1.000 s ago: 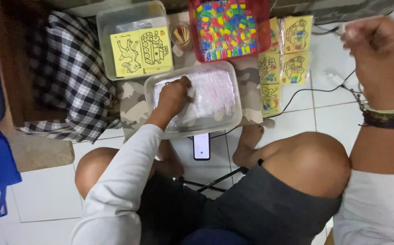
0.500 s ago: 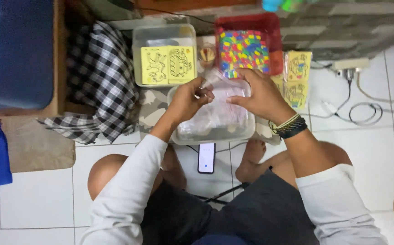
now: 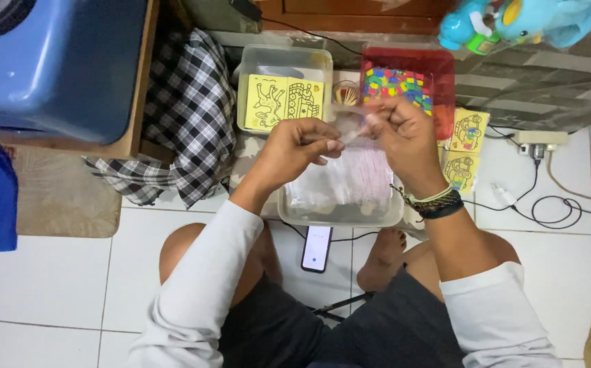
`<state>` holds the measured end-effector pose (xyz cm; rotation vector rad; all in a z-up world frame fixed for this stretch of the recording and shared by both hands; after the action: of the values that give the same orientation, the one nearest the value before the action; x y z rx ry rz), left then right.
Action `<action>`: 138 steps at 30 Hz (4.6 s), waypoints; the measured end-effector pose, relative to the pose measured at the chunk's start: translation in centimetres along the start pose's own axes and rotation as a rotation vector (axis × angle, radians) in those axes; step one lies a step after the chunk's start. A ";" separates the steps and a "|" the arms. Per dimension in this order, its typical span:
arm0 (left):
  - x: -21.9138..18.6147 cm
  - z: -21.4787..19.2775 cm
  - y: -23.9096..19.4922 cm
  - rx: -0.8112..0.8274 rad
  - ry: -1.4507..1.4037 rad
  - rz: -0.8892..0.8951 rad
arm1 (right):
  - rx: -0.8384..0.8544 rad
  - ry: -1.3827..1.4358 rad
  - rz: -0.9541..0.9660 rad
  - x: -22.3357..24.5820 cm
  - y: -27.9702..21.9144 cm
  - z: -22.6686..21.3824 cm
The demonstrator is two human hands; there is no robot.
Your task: The person places illustrated yellow stickers and small colorful plastic pieces into small clear plastic bags by hand.
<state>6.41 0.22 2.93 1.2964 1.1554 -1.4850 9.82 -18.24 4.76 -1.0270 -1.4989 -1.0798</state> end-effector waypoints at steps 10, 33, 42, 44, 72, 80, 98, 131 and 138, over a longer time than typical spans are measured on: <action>1.7 -0.9 1.6 -0.093 -0.026 0.063 | 0.096 -0.256 -0.322 4.0 -1.5 0.7; -3.5 -12.2 -0.8 -0.658 0.136 0.285 | 0.261 -0.690 -0.443 -4.9 8.7 7.1; -3.8 -13.6 -1.4 -0.679 0.141 0.288 | 0.703 -1.393 -0.254 -16.1 15.1 14.2; -4.1 -13.5 -1.5 -0.671 0.166 0.334 | 0.763 -1.446 -0.104 -17.7 15.0 14.1; -3.5 -12.5 -0.3 -0.543 0.069 0.336 | 0.368 -0.979 -0.237 -2.8 8.7 6.7; -2.5 -10.0 0.5 -0.436 0.168 0.244 | -0.187 -0.166 -0.010 1.2 0.9 -6.1; -1.0 -0.7 1.4 -0.073 0.221 0.147 | -0.108 -0.148 -0.227 2.2 0.6 -6.5; 0.3 1.0 1.4 -0.036 0.126 0.072 | -0.032 -0.318 -0.264 4.6 -0.2 -3.2; -1.0 0.9 1.1 -0.072 0.125 0.140 | -0.006 -0.488 -0.441 7.3 -0.9 -1.7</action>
<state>7.38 -0.88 3.87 1.4070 1.1619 -1.2658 8.21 -19.51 12.07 -1.0362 -2.1925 -1.1839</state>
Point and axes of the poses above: each hand's wrist, its own y-axis towards the middle knuckle, its own z-axis out of the palm, x = y × z, the point moved 7 cm from there along y, towards the middle knuckle
